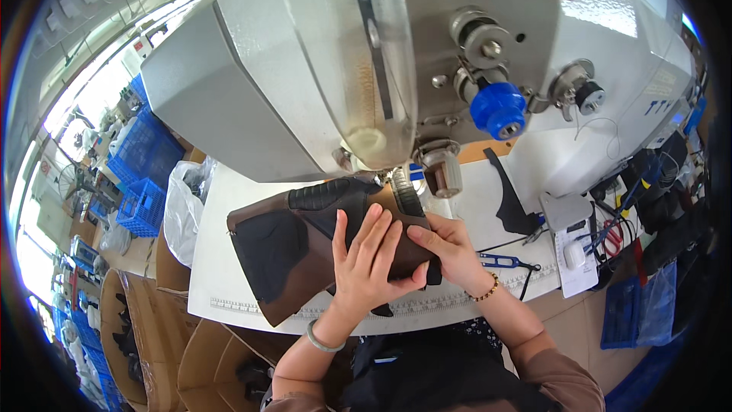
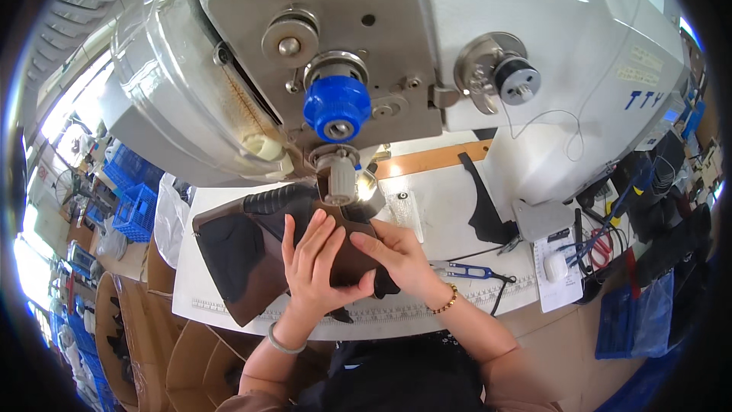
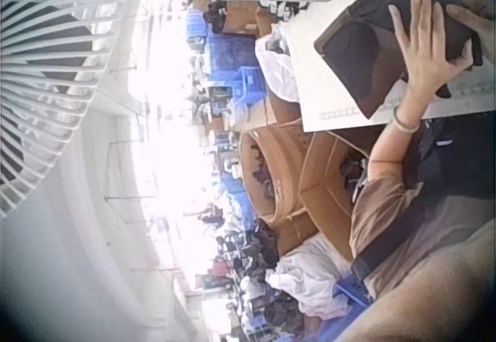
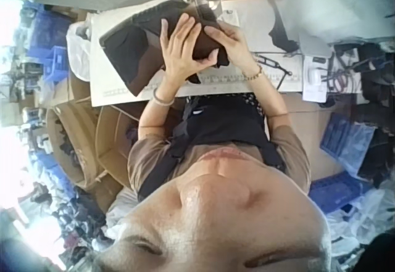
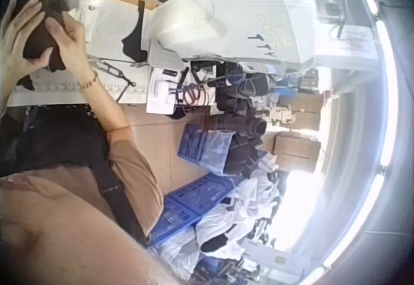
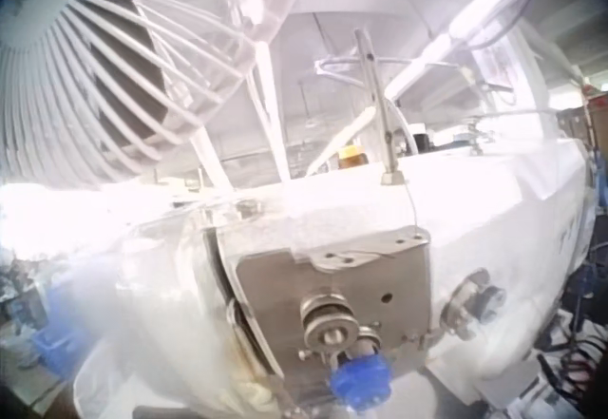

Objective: The person stitches pieces of a shoe upper using a sewing machine, trims thread with snips, winds thread onto a bobbin, and inserts the bobbin into the machine.

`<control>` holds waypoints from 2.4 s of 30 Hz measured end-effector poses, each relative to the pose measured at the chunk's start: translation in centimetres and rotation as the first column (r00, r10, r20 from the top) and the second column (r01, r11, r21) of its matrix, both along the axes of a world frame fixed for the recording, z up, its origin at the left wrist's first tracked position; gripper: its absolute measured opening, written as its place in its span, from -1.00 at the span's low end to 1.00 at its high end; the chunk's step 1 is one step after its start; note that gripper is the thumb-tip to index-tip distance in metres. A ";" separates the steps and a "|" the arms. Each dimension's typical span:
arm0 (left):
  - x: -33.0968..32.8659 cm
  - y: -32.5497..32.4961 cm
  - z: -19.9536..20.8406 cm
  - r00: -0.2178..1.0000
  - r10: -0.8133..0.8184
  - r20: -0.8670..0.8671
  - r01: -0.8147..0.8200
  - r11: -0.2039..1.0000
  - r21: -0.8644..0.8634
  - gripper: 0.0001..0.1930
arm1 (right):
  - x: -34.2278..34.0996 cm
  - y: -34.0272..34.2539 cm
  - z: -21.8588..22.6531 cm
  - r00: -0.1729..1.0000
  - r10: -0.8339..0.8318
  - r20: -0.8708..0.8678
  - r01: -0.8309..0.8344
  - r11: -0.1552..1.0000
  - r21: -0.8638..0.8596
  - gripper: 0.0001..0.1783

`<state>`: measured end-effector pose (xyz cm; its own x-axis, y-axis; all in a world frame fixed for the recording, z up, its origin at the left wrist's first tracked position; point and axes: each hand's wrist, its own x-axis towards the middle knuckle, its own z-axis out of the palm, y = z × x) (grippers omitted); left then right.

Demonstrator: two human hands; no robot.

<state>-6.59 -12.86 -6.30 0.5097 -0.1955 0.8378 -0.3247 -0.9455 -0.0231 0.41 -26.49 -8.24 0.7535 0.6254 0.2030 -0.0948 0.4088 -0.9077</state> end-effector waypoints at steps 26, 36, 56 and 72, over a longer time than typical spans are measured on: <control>1.9 1.5 1.2 0.995 -0.097 0.005 0.097 0.993 -0.065 -0.43 | 0.2 1.5 1.9 0.994 -0.077 -0.084 0.083 0.994 0.068 -0.78; 1.7 2.2 1.2 0.995 -0.104 -0.002 0.104 0.994 -0.039 -0.45 | -0.9 1.5 1.9 0.988 -0.137 -0.075 0.138 0.990 0.009 -0.78; 1.8 3.0 1.9 0.983 -0.143 -0.118 0.139 0.989 -0.039 -0.56 | -3.9 3.3 -0.6 0.950 -0.228 -0.215 0.261 0.955 0.142 -0.73; 1.0 3.8 4.5 0.947 -0.133 -0.293 0.153 0.987 0.048 -0.50 | -5.1 6.8 -0.9 0.916 -0.189 -0.353 0.327 0.862 0.388 -0.79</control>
<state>-5.56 -9.08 -1.75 0.6893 -0.3366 0.6415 -0.4591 -0.8880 0.0274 -4.74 -19.69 -9.11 0.9419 0.3008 0.1493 -0.1627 0.7977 -0.5807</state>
